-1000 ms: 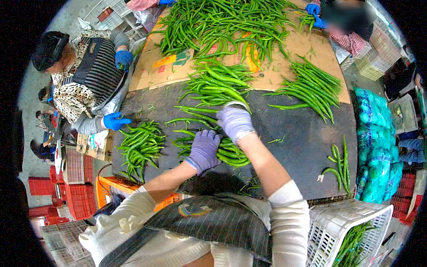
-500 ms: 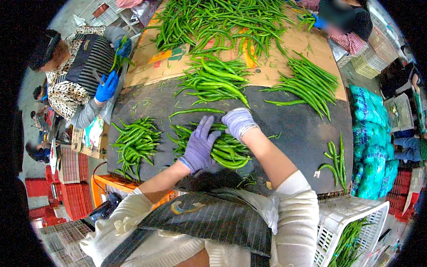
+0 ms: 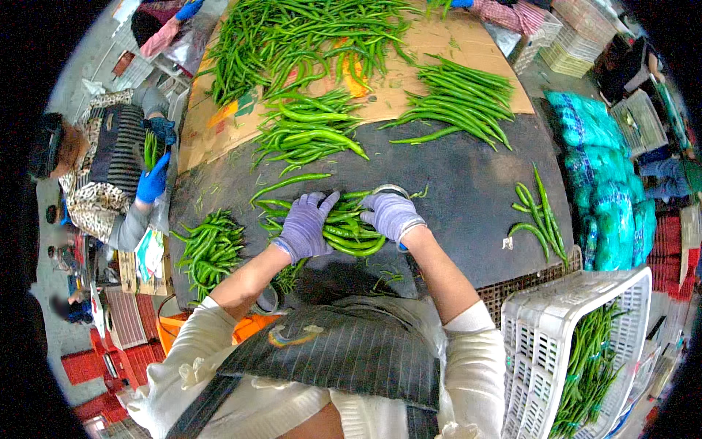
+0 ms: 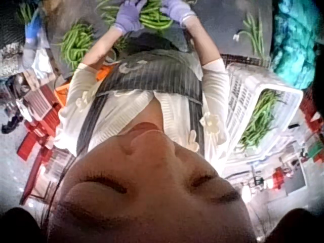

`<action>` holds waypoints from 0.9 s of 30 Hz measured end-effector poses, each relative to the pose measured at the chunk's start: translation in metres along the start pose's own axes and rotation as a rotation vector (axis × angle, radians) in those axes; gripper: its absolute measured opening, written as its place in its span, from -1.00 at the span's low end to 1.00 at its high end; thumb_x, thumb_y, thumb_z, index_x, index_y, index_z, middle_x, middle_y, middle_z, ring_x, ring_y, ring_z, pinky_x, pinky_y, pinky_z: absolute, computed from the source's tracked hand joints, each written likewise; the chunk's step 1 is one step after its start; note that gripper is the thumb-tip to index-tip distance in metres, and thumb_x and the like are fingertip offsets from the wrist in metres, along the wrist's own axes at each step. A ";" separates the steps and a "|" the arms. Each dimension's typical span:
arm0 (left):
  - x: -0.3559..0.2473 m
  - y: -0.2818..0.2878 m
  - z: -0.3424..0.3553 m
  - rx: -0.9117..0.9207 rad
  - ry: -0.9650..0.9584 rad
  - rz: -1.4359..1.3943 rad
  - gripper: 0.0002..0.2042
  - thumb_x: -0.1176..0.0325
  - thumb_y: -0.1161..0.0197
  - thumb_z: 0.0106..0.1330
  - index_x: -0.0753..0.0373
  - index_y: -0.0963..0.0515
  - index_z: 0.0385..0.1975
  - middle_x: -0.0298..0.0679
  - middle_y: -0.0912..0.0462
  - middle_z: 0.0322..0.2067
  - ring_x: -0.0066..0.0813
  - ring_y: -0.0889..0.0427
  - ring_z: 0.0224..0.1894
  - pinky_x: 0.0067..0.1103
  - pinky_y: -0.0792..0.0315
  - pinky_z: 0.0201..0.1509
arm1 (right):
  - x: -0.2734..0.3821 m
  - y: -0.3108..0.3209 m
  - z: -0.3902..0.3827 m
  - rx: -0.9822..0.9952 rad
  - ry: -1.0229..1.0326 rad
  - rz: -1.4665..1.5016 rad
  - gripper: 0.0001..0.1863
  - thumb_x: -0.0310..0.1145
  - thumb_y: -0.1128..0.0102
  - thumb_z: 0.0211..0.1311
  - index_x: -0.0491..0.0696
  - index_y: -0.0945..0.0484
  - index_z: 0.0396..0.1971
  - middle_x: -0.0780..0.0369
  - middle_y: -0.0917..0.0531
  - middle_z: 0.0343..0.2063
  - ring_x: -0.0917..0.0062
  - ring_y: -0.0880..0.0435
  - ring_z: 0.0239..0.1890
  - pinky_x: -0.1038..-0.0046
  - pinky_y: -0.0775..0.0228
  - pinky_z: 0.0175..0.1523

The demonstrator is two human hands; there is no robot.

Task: The person gathers green beans from a large pile on a table, aligns them into neat bundles, and secures them with green rubber bands. The person then places the finished bundles into a white plastic crate. The process is repeated continuously throughout the clip.

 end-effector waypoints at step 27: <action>-0.180 0.024 0.107 -0.001 -0.389 0.031 0.18 0.04 -0.63 -0.40 0.31 -0.10 0.33 0.02 -0.48 0.00 -0.01 -0.45 0.09 -0.28 -0.32 0.20 | -0.086 0.032 -0.274 -1.025 -0.766 0.394 -0.53 -0.15 -0.12 0.29 0.02 -0.43 0.16 0.04 -0.63 -0.12 0.15 -0.62 -0.11 0.24 -0.46 -0.06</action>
Point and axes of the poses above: each hand's wrist, its own z-axis towards the middle knuckle, its own y-axis out of the back of the hand, x = y × z, the point moved 10 cm from there along z, towards the middle knuckle
